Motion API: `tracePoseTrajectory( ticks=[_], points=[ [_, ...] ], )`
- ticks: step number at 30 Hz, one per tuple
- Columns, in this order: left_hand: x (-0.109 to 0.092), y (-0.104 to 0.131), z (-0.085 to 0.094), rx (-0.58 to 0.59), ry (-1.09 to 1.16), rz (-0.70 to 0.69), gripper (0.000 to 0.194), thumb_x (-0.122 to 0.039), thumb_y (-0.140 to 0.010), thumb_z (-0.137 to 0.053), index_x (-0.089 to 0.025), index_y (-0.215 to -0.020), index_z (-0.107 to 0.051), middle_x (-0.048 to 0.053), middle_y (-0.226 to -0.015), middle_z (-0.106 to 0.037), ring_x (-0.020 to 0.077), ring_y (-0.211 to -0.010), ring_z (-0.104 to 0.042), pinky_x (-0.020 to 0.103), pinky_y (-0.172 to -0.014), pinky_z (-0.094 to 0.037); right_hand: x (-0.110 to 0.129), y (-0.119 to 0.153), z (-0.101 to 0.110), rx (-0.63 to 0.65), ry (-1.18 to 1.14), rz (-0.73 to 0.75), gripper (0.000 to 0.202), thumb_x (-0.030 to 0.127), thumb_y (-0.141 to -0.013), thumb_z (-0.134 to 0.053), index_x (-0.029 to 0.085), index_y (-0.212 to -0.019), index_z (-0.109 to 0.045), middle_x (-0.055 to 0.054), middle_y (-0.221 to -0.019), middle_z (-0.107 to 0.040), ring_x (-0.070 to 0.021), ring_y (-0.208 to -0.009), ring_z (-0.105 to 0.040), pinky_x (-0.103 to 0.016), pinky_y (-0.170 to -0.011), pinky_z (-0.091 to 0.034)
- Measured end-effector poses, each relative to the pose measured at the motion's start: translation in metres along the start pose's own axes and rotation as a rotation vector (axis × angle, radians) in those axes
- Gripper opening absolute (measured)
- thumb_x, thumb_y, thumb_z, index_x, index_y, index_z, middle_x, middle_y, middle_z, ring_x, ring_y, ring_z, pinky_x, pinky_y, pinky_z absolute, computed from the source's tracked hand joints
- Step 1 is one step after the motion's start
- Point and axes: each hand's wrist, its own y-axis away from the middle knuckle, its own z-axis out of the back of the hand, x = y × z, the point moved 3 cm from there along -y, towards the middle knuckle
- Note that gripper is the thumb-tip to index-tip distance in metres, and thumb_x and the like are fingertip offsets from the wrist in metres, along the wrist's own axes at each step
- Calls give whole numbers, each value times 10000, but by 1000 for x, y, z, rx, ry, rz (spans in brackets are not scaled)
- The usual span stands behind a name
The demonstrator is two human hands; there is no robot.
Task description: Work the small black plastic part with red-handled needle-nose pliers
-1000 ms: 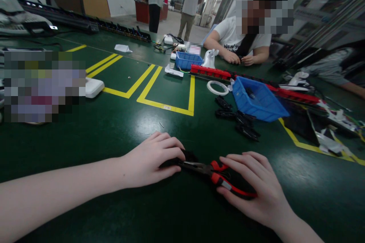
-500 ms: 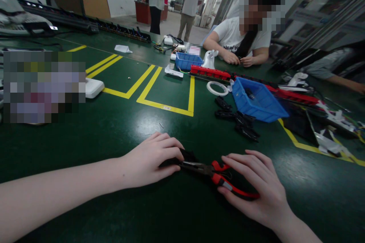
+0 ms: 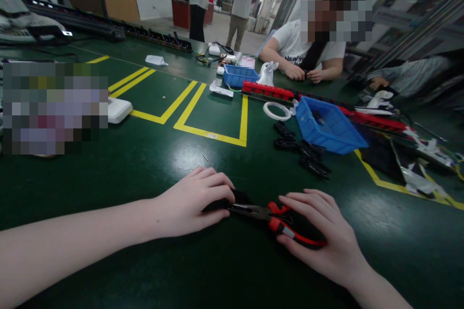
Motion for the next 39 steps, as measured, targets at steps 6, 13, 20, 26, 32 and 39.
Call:
tracePoseTrajectory(
  ticks=[6,13,20,26,32,39],
  points=[
    [0,1,0,3,-2,-4,143,-207,-924,-626,-222,-1067,-621,35,-1216,-631,225,-1095,-569,401,-965,-415,-1,-1,-1,57,-57,-25,543,376,-824,-705,284,-1336,-549,-90,-1149,-681,-273,-1024,-661,-436,-845,-534],
    [-1,1,0,23,-7,5,149,-203,-928,-628,-222,-1076,-616,34,-1228,-625,228,-1110,-564,402,-965,-416,-1,-1,-2,69,-66,-25,524,380,-841,-692,278,-1334,-546,-88,-1158,-672,-259,-1023,-656,-409,-818,-548],
    [-1,0,1,23,-9,3,143,-203,-933,-626,-218,-1075,-616,28,-1223,-634,224,-1108,-565,399,-959,-414,6,-2,2,13,29,38,508,367,-843,-713,231,-1309,-566,-99,-1121,-685,-252,-987,-658,-412,-827,-522],
    [0,0,0,21,6,9,153,-202,-928,-641,-222,-1077,-613,17,-1223,-634,217,-1105,-561,391,-952,-404,8,-2,3,-18,74,77,494,371,-851,-708,227,-1303,-567,-97,-1104,-694,-249,-961,-662,-413,-816,-502],
    [0,0,0,17,15,11,154,-196,-923,-646,-224,-1071,-614,9,-1217,-634,211,-1102,-564,387,-951,-397,9,-3,6,-47,118,125,470,341,-849,-701,158,-1264,-579,-116,-1092,-681,-245,-957,-642,-446,-877,-462],
    [2,0,-1,6,13,7,125,-189,-917,-646,-209,-1039,-624,27,-1203,-640,219,-1084,-571,391,-939,-409,13,-6,10,-101,146,134,427,310,-839,-692,139,-1218,-595,-120,-1060,-676,-252,-947,-637,-453,-893,-458]
  ],
)
